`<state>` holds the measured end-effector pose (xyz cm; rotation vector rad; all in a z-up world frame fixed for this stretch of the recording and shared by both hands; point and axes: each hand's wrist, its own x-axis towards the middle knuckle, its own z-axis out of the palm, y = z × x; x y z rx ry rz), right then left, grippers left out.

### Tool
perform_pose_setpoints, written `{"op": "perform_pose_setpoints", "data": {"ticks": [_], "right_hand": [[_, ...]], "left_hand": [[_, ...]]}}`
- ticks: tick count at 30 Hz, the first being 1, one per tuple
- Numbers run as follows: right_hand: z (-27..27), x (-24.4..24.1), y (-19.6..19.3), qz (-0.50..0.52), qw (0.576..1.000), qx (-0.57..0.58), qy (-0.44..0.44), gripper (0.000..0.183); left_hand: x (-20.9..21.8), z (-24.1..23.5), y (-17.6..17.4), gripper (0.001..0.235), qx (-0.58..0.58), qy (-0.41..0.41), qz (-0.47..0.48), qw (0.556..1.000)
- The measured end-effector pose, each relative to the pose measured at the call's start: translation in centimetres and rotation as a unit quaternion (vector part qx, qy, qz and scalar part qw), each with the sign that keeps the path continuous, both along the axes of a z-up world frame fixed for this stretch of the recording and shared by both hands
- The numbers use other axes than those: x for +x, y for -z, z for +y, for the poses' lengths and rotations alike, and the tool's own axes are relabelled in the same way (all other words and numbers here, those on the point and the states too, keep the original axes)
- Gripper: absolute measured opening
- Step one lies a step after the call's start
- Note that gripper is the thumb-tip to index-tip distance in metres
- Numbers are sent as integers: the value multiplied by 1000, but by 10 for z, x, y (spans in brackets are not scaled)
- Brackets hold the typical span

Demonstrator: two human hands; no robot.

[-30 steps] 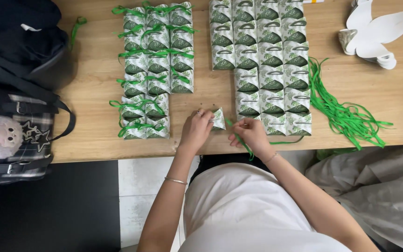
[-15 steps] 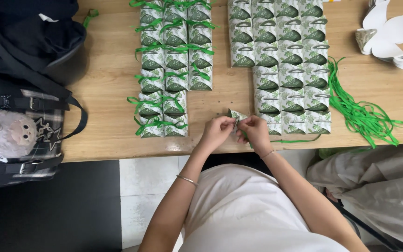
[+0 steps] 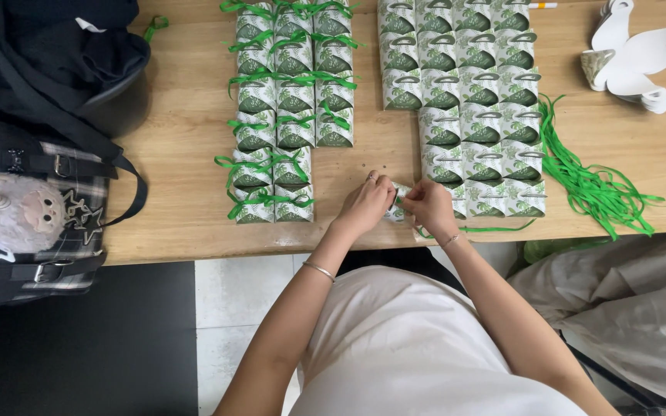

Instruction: Tying green ribbons onto small decorative gift boxes at a workspace.

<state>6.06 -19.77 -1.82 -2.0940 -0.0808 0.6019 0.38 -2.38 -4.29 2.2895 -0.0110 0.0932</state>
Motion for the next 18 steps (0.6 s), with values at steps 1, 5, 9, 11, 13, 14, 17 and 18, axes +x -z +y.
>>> {"op": "perform_pose_setpoints", "data": {"ticks": [1,5,9,11,13,14,17,18], "right_hand": [[-1,0,1,-1,1000,0,1,20],[-4,5,10,-42,998,-49,-17,22],[-7,11,20,-135,984,-99,-64,25],[-6,12,20,-137,983,-104,-67,25],[-5,12,16,-138,982,-109,-69,24],[-3,12,12,-101,987,-106,-67,23],[-3,13,14,-114,985,-106,-77,21],[-4,14,17,-165,976,-110,-93,22]], "left_hand": [[-2,1,-1,13,0,1,-1,1000],[-7,12,-20,13,-22,17,4,1000],[-5,16,-23,16,-61,24,7,998],[-1,20,-13,15,-73,36,8,997],[3,22,-7,15,-85,47,10,995],[4,22,-5,15,-87,58,16,994],[6,20,-2,15,-66,71,23,995],[7,18,-3,15,-45,71,25,996]]}}
